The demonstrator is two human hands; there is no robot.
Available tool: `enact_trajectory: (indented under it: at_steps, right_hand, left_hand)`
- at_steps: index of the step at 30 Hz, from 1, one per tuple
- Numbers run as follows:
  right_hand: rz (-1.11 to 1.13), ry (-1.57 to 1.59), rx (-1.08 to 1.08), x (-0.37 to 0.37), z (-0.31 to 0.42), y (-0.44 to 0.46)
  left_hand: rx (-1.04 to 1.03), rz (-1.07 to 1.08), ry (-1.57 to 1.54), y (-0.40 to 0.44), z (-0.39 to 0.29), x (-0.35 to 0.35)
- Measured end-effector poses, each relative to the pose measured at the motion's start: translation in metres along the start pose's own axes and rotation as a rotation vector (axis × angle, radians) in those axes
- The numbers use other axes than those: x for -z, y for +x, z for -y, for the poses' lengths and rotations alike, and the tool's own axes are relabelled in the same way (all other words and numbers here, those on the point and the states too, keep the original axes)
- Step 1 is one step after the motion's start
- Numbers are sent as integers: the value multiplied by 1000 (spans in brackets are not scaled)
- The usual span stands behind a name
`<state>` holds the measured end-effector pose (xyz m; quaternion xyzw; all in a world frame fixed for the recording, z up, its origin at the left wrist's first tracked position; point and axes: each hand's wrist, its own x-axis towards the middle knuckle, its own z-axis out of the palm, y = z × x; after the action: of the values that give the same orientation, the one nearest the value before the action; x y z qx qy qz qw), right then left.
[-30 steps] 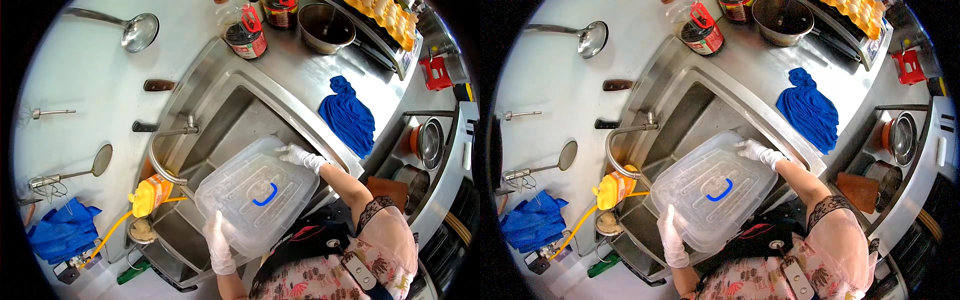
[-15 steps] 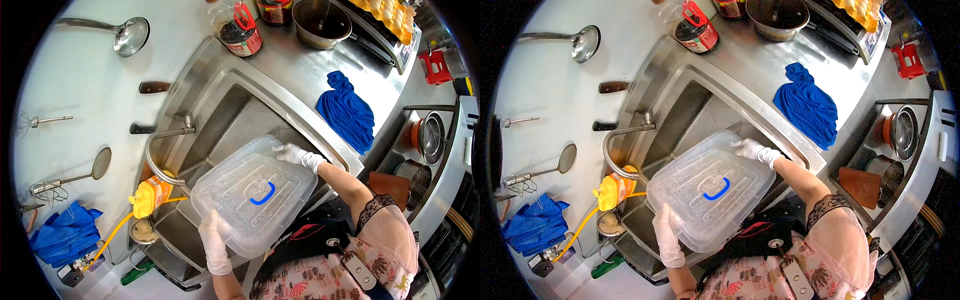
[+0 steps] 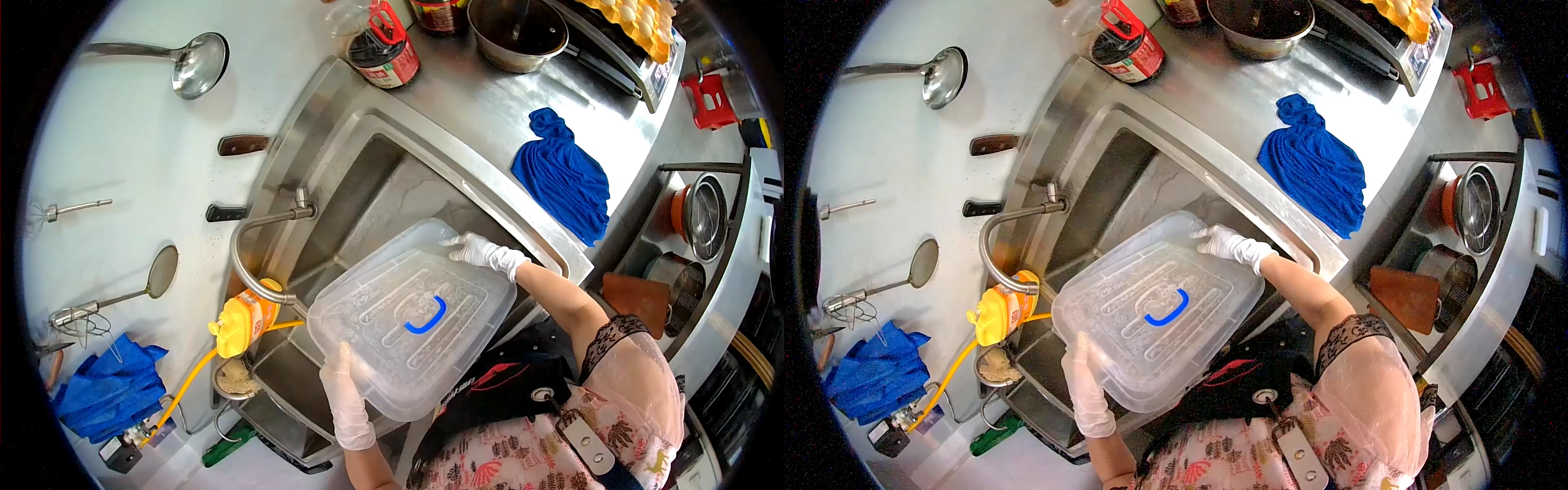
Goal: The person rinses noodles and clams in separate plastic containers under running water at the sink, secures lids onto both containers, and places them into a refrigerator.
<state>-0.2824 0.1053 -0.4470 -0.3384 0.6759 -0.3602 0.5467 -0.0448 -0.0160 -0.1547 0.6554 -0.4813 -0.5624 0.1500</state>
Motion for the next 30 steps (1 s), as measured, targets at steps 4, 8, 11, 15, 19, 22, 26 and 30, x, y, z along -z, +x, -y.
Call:
enact_trajectory:
  at_steps: [4, 8, 11, 15, 19, 22, 26, 30]
  right_hand:
    - [15, 13, -10, -2, -5, 3]
    - [24, 14, -48, -3, -6, 4]
    - [7, 25, -44, -5, -7, 3]
    - [-2, 70, -9, -7, -11, 4]
    - [-10, 68, -6, -11, -18, 6]
    - [-15, 91, 10, -11, -17, 4]
    - [22, 88, -49, -6, -4, -3]
    - [8, 127, -49, -9, -5, -5]
  left_hand:
    - [1, 10, 30, -1, -4, -1]
    - [26, 36, 43, 1, -4, 2]
    - [26, 19, 31, -1, -10, -3]
    - [18, 27, 61, -1, -14, -4]
    - [31, 37, 84, 0, -18, -5]
    - [29, 42, 113, 0, -21, -6]
    - [-9, 33, 33, -2, -27, -14]
    - [64, 99, 79, 0, -32, -8]
